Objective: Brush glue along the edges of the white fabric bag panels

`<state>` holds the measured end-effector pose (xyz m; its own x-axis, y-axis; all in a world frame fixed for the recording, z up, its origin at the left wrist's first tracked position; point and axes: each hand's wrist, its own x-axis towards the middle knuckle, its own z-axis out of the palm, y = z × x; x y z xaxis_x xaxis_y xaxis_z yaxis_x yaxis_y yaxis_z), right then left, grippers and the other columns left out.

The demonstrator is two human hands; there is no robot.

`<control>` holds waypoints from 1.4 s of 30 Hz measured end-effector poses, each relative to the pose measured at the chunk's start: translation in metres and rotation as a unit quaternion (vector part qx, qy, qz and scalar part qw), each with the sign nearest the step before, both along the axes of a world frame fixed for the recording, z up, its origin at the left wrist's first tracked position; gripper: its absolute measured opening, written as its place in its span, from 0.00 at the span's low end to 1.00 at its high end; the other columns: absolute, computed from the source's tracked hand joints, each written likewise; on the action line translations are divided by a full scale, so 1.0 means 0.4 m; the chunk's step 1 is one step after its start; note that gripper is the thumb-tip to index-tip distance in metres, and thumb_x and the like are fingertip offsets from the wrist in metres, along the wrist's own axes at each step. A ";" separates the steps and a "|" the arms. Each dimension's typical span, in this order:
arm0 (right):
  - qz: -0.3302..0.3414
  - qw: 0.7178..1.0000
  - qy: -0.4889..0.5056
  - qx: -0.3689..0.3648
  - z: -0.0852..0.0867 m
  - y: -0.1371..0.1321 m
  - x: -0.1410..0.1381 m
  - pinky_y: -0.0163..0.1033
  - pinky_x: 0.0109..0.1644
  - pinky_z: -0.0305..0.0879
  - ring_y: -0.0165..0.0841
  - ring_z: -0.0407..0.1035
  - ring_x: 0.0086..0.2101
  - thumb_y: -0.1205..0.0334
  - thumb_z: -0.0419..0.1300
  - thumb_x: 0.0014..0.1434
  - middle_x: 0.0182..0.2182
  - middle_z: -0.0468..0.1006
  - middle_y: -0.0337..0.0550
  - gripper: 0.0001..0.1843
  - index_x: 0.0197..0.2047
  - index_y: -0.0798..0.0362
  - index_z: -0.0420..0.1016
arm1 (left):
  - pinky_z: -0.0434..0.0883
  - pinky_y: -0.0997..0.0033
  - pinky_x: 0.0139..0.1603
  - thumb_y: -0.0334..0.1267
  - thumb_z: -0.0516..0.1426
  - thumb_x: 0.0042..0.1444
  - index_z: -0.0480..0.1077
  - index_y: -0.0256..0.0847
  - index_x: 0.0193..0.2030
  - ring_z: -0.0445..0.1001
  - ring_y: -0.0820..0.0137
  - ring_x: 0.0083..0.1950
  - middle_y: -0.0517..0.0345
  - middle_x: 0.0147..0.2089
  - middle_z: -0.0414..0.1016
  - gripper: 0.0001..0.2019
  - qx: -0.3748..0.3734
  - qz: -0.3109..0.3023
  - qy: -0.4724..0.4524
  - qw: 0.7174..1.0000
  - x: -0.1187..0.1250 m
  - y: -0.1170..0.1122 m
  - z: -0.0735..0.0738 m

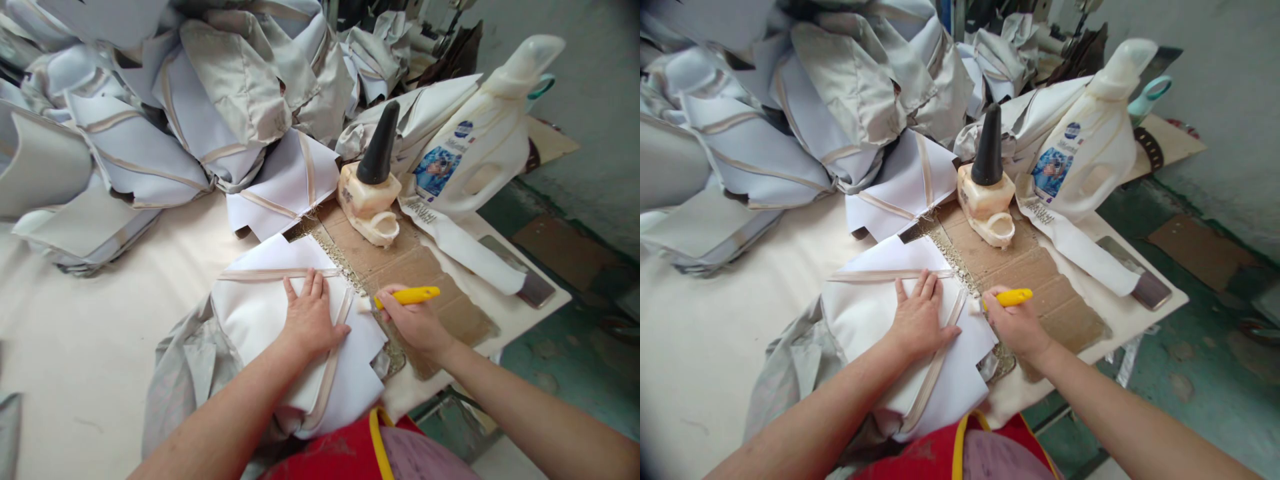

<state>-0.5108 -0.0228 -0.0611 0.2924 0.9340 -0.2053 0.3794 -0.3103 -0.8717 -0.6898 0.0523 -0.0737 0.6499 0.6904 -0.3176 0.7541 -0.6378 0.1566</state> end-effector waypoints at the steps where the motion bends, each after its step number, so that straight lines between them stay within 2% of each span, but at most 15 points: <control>1: 0.001 1.000 -0.002 0.020 -0.003 0.019 -0.003 0.36 0.30 0.60 0.32 0.63 0.23 0.54 0.49 0.59 0.18 0.66 0.36 0.16 0.24 0.52 0.63 | 0.26 0.32 0.59 0.65 0.49 0.45 0.49 0.31 0.65 0.27 0.51 0.68 0.44 0.68 0.43 0.47 -0.001 0.001 0.002 1.000 0.001 0.000 0.002; 3: 0.014 0.999 -0.007 0.035 -0.015 0.033 -0.005 0.37 0.33 0.60 0.33 0.64 0.25 0.53 0.49 0.59 0.20 0.67 0.37 0.15 0.25 0.52 0.64 | 0.26 0.33 0.59 0.65 0.50 0.44 0.49 0.32 0.65 0.27 0.50 0.68 0.44 0.68 0.42 0.47 -0.004 0.004 0.002 1.000 0.003 0.000 0.005; 5: 0.028 0.999 -0.011 0.018 -0.032 0.008 0.001 0.37 0.33 0.60 0.33 0.64 0.25 0.54 0.48 0.60 0.20 0.66 0.36 0.15 0.26 0.52 0.64 | 0.26 0.33 0.59 0.64 0.51 0.44 0.50 0.33 0.64 0.27 0.49 0.68 0.44 0.68 0.42 0.47 -0.005 0.006 -0.001 1.000 0.004 0.000 0.006; 10: 0.047 0.998 -0.035 -0.015 -0.051 -0.144 0.031 0.37 0.31 0.57 0.32 0.61 0.24 0.54 0.46 0.64 0.20 0.64 0.36 0.18 0.25 0.51 0.62 | 0.25 0.33 0.59 0.64 0.52 0.44 0.51 0.33 0.64 0.27 0.48 0.68 0.44 0.68 0.42 0.46 -0.004 0.011 0.003 1.000 0.007 -0.003 0.002; 13: 0.073 0.995 -0.067 -0.014 -0.036 -0.206 0.041 0.37 0.30 0.56 0.32 0.61 0.24 0.56 0.47 0.64 0.21 0.65 0.37 0.17 0.26 0.51 0.63 | 0.24 0.33 0.59 0.64 0.52 0.44 0.51 0.33 0.64 0.28 0.48 0.68 0.43 0.68 0.42 0.46 -0.002 0.007 -0.002 1.000 0.007 -0.001 0.001; 17: 0.112 0.987 -0.116 0.026 0.009 -0.217 0.041 0.38 0.30 0.56 0.32 0.63 0.24 0.59 0.49 0.63 0.21 0.67 0.37 0.14 0.27 0.52 0.65 | 0.25 0.33 0.59 0.65 0.51 0.45 0.50 0.33 0.64 0.29 0.48 0.68 0.44 0.68 0.42 0.46 -0.007 0.006 -0.007 1.000 0.005 0.002 0.006; 21: 0.032 0.988 -0.135 0.066 0.032 -0.190 0.032 0.37 0.32 0.57 0.33 0.64 0.25 0.58 0.50 0.63 0.22 0.68 0.38 0.13 0.28 0.52 0.67 | 0.27 0.33 0.59 0.62 0.46 0.52 0.51 0.35 0.64 0.30 0.50 0.68 0.46 0.69 0.42 0.39 -0.004 0.005 -0.010 1.000 0.001 -0.004 0.017; 24: 0.043 0.995 -0.084 0.045 0.011 -0.177 0.021 0.36 0.31 0.58 0.32 0.63 0.25 0.57 0.49 0.62 0.22 0.67 0.37 0.15 0.27 0.52 0.66 | 0.29 0.34 0.60 0.56 0.44 0.57 0.55 0.38 0.62 0.35 0.53 0.69 0.48 0.68 0.45 0.31 0.005 -0.005 -0.014 1.000 -0.011 0.003 0.033; 27: 0.043 0.999 -0.022 -0.011 -0.011 -0.182 0.024 0.35 0.26 0.56 0.31 0.61 0.22 0.54 0.49 0.61 0.18 0.64 0.36 0.17 0.24 0.52 0.63 | 0.32 0.38 0.62 0.50 0.42 0.60 0.59 0.41 0.59 0.37 0.56 0.69 0.52 0.67 0.48 0.25 0.040 -0.018 -0.019 0.999 -0.045 0.051 0.055; 29: -0.004 0.999 0.019 -0.044 -0.009 -0.187 0.037 0.35 0.23 0.54 0.30 0.58 0.19 0.53 0.51 0.60 0.16 0.62 0.35 0.18 0.22 0.52 0.63 | 0.36 0.40 0.63 0.50 0.44 0.59 0.57 0.41 0.60 0.38 0.56 0.69 0.51 0.68 0.47 0.25 0.080 0.028 -0.015 0.996 -0.081 0.108 0.066; 31: -0.073 0.993 0.087 -0.044 0.005 -0.184 0.049 0.34 0.22 0.54 0.29 0.57 0.18 0.52 0.54 0.58 0.15 0.62 0.35 0.17 0.22 0.53 0.63 | 0.45 0.39 0.61 0.55 0.48 0.55 0.56 0.40 0.59 0.44 0.53 0.67 0.47 0.67 0.49 0.29 0.083 0.117 0.004 0.990 -0.122 0.175 0.072; 34: -0.212 0.946 0.244 0.000 0.029 -0.165 0.055 0.32 0.20 0.53 0.27 0.53 0.16 0.52 0.61 0.51 0.13 0.58 0.32 0.14 0.24 0.53 0.67 | 0.59 0.46 0.55 0.58 0.55 0.46 0.55 0.41 0.58 0.59 0.52 0.60 0.46 0.62 0.59 0.36 -0.010 0.207 0.039 0.977 -0.166 0.267 0.079; 37: -0.303 0.877 0.373 0.004 0.043 -0.153 0.047 0.32 0.18 0.54 0.24 0.47 0.13 0.52 0.66 0.44 0.10 0.49 0.27 0.15 0.24 0.53 0.68 | 0.65 0.56 0.50 0.53 0.61 0.42 0.56 0.41 0.57 0.67 0.54 0.53 0.46 0.55 0.67 0.37 -0.095 0.221 0.068 0.968 -0.173 0.326 0.091; 39: -0.309 0.857 0.413 0.006 0.051 -0.153 0.036 0.31 0.18 0.56 0.25 0.48 0.13 0.53 0.67 0.44 0.09 0.47 0.27 0.15 0.24 0.53 0.68 | 0.67 0.60 0.48 0.49 0.61 0.46 0.62 0.38 0.53 0.70 0.57 0.49 0.49 0.49 0.71 0.29 -0.118 0.222 0.073 0.965 -0.172 0.336 0.116; 42: -0.208 0.886 0.412 0.040 0.065 -0.126 -0.010 0.31 0.19 0.60 0.26 0.55 0.15 0.52 0.64 0.52 0.13 0.55 0.30 0.14 0.28 0.54 0.70 | 0.70 0.60 0.44 0.43 0.57 0.56 0.67 0.36 0.46 0.72 0.65 0.44 0.53 0.44 0.71 0.15 -0.115 0.247 0.050 0.961 -0.212 0.278 0.201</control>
<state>-0.5146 -0.0731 -0.0349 0.3966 0.8016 -0.4473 -0.5298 -0.1981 -0.8247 -0.7747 0.1635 0.0069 0.2201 0.8103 -0.5431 0.9744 -0.1562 0.1618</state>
